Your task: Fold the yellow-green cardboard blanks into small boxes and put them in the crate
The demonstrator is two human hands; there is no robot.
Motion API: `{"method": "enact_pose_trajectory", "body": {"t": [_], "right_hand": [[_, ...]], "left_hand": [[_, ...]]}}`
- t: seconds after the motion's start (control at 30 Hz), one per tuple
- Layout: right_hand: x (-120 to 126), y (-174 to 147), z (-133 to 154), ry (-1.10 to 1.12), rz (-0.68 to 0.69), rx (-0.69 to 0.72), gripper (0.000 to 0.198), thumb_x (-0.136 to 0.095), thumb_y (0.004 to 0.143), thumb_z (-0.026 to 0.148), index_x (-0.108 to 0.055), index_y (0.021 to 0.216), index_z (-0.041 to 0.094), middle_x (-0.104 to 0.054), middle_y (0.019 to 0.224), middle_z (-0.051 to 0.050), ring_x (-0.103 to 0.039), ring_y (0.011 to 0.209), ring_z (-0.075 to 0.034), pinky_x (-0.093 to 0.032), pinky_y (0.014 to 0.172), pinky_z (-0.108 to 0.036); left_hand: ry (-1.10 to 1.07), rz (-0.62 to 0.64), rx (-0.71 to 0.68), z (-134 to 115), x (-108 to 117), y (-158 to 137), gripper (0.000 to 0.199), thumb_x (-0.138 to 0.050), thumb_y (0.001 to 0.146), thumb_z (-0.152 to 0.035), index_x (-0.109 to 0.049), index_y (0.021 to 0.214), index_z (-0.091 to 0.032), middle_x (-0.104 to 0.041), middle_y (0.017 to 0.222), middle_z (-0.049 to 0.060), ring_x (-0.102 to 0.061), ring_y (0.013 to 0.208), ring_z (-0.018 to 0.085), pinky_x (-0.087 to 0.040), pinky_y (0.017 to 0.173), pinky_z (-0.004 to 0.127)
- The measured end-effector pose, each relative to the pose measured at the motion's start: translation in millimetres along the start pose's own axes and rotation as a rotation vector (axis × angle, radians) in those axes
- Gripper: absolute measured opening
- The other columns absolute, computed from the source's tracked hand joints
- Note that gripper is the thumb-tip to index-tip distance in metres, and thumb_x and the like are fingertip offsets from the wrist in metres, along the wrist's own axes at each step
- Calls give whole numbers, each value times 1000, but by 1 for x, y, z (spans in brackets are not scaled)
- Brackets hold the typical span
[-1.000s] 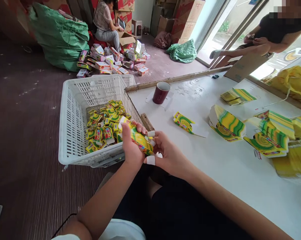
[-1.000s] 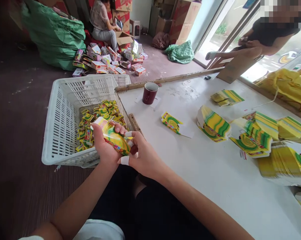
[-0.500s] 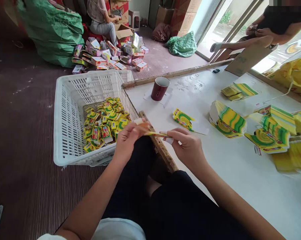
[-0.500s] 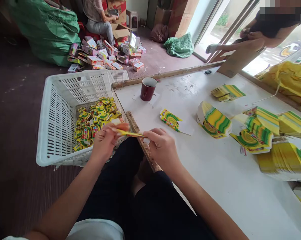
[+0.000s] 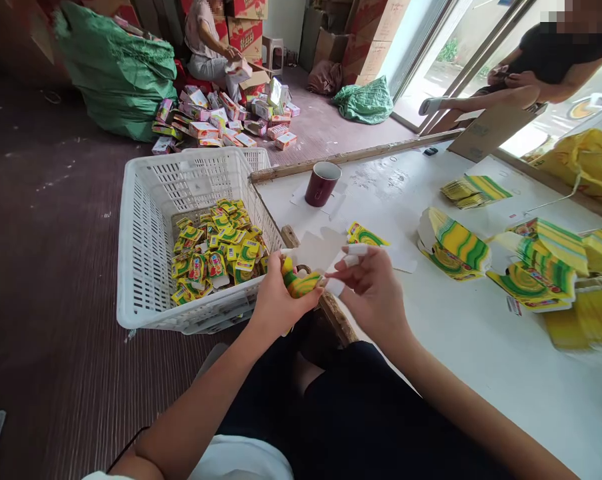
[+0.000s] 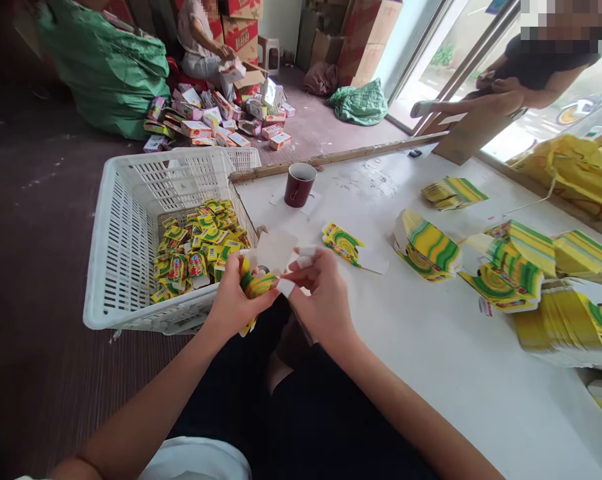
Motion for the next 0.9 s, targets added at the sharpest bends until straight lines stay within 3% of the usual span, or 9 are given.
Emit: {"method": "enact_pose_trajectory", "body": {"t": [0.1,0.23,0.3,0.37,0.5,0.63,0.7,0.8,0.9], "right_hand": [[0,8,0,277,22,-307,48,-79,70,48,-48,99,27,-56,73,7,-57,58,-12,-49,54,-27],[-3,8,-7,443,210,-591,44,-79,66,56,-54,77,22,-53,61,5,-44,48,-10,-36,44,-25],[-11,1,-16,545,342,-757,43,-75,66,59,-55,73,22,-50,57,4,-41,45,-10,-32,41,-25],[-20,-7,-25,606,444,-838,41,-73,67,60,-56,73,23,-47,54,5,-39,43,-10,-30,39,-24],[-26,-10,-33,653,450,-801,43,-75,65,62,-54,72,24,-48,56,6,-40,44,-9,-36,43,-23],[-14,-3,-25,673,318,-618,55,-75,60,74,-54,71,24,-52,65,4,-48,55,-12,-46,56,-27],[-8,-1,-20,624,274,-550,54,-79,60,70,-53,71,24,-53,66,4,-49,57,-12,-47,58,-28],[-5,-1,-16,549,248,-577,50,-84,59,61,-52,65,23,-56,64,3,-54,59,-14,-48,58,-29],[-5,0,-15,435,300,-567,44,-86,60,54,-56,61,22,-61,63,2,-57,61,-15,-48,59,-28]], "left_hand": [[118,66,-67,1,1,-4,65,-82,64,-25,-45,117,-27,-60,96,0,-61,79,16,-49,72,30],[130,209,-223,1,-4,-12,68,-81,67,-26,-45,125,-30,-62,104,2,-64,89,21,-52,83,37],[77,201,-279,2,-8,-16,68,-80,68,-26,-46,126,-29,-63,105,3,-65,93,23,-53,85,38],[53,158,-295,4,-11,-16,71,-82,66,-25,-46,127,-26,-62,103,4,-64,92,24,-54,86,39],[-19,108,-228,2,-12,-7,71,-81,67,-25,-42,127,-27,-58,110,5,-62,95,23,-53,88,40],[-79,98,-158,-2,-10,1,62,-75,73,-23,-39,123,-30,-56,103,2,-62,85,18,-53,76,33],[10,92,-211,-5,-10,1,59,-76,70,-22,-42,118,-28,-55,97,0,-60,80,16,-50,73,31],[208,131,-278,-9,-9,-2,48,-77,67,-23,-45,102,-27,-54,85,-3,-55,71,15,-43,66,29],[372,215,-271,-12,-7,-3,40,-74,68,-24,-42,92,-27,-53,79,-5,-53,66,15,-38,61,29]]}}
Point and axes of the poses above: each hand's wrist, its own y-axis towards the middle knuckle, its own x-axis out of the back of the hand, z = x × y, the point moved 2 cm from there along y, towards the middle knuckle
